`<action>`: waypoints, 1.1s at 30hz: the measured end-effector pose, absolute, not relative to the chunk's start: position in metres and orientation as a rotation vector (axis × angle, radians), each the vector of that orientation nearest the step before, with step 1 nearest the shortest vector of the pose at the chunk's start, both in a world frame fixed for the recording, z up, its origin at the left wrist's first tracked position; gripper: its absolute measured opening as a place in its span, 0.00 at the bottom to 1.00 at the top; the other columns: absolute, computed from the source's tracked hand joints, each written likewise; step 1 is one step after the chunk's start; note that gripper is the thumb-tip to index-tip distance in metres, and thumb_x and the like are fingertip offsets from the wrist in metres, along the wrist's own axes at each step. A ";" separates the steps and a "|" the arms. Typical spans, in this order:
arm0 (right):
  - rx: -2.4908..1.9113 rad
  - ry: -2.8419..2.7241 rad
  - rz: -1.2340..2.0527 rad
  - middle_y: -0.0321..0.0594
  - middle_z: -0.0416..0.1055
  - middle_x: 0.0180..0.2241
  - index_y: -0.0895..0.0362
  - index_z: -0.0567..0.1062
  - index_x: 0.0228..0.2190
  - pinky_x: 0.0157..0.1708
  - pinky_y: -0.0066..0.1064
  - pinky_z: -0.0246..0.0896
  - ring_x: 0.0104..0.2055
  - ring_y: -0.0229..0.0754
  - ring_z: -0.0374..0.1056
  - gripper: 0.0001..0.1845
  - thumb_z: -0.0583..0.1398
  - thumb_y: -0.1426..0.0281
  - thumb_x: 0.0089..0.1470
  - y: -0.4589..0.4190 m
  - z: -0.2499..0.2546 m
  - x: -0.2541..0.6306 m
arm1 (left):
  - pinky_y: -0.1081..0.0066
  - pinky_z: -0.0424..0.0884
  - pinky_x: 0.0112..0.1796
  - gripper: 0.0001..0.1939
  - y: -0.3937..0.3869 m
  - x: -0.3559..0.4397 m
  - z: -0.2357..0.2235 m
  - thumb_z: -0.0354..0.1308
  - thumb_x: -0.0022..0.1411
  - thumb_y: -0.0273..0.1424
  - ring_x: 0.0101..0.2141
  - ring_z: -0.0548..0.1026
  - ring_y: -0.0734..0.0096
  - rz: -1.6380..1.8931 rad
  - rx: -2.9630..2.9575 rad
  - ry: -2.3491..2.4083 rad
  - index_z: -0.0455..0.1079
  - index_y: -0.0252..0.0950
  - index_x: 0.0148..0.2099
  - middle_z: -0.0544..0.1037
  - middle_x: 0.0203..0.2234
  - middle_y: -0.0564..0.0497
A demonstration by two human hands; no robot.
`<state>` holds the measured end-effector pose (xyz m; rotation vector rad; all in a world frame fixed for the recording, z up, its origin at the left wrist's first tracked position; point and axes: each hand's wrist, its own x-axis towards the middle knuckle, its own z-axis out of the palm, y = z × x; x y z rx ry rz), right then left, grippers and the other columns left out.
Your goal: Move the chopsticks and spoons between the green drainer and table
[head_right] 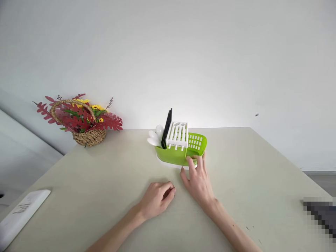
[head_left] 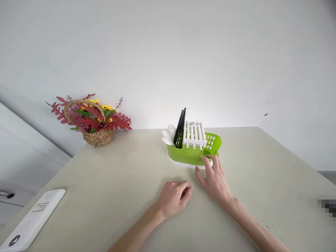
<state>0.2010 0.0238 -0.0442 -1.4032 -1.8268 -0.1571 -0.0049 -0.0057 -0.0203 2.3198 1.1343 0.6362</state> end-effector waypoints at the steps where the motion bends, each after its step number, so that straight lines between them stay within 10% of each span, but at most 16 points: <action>1: -1.391 -1.822 -0.149 0.53 0.62 0.53 0.52 0.65 0.56 0.57 0.62 0.70 0.73 0.68 0.47 0.19 0.57 0.67 0.66 0.020 -0.044 0.194 | 0.72 0.60 0.26 0.14 -0.006 -0.005 -0.020 0.49 0.74 0.33 0.21 0.67 0.74 0.635 2.324 1.143 0.67 0.40 0.34 0.74 0.21 0.56; 6: -1.322 -1.807 -0.063 0.54 0.59 0.62 0.50 0.61 0.62 0.64 0.72 0.58 0.77 0.69 0.37 0.27 0.57 0.72 0.64 0.009 -0.047 0.181 | 0.71 0.61 0.27 0.14 -0.005 -0.004 -0.021 0.50 0.73 0.33 0.22 0.70 0.72 0.605 2.367 1.167 0.67 0.40 0.33 0.76 0.22 0.54; 24: -1.305 -1.764 0.197 0.47 0.58 0.70 0.47 0.65 0.59 0.52 0.54 0.75 0.72 0.60 0.57 0.24 0.54 0.72 0.63 0.018 -0.048 0.203 | 0.72 0.58 0.26 0.16 -0.005 -0.003 -0.017 0.49 0.75 0.36 0.20 0.64 0.75 0.600 2.291 1.170 0.66 0.39 0.32 0.72 0.20 0.56; 33: -1.235 -1.712 0.227 0.46 0.52 0.73 0.47 0.58 0.68 0.66 0.60 0.61 0.75 0.55 0.50 0.34 0.52 0.73 0.63 0.016 -0.051 0.208 | 0.72 0.60 0.28 0.18 -0.009 -0.004 -0.013 0.48 0.75 0.38 0.22 0.66 0.75 0.650 2.178 1.169 0.65 0.38 0.31 0.74 0.22 0.56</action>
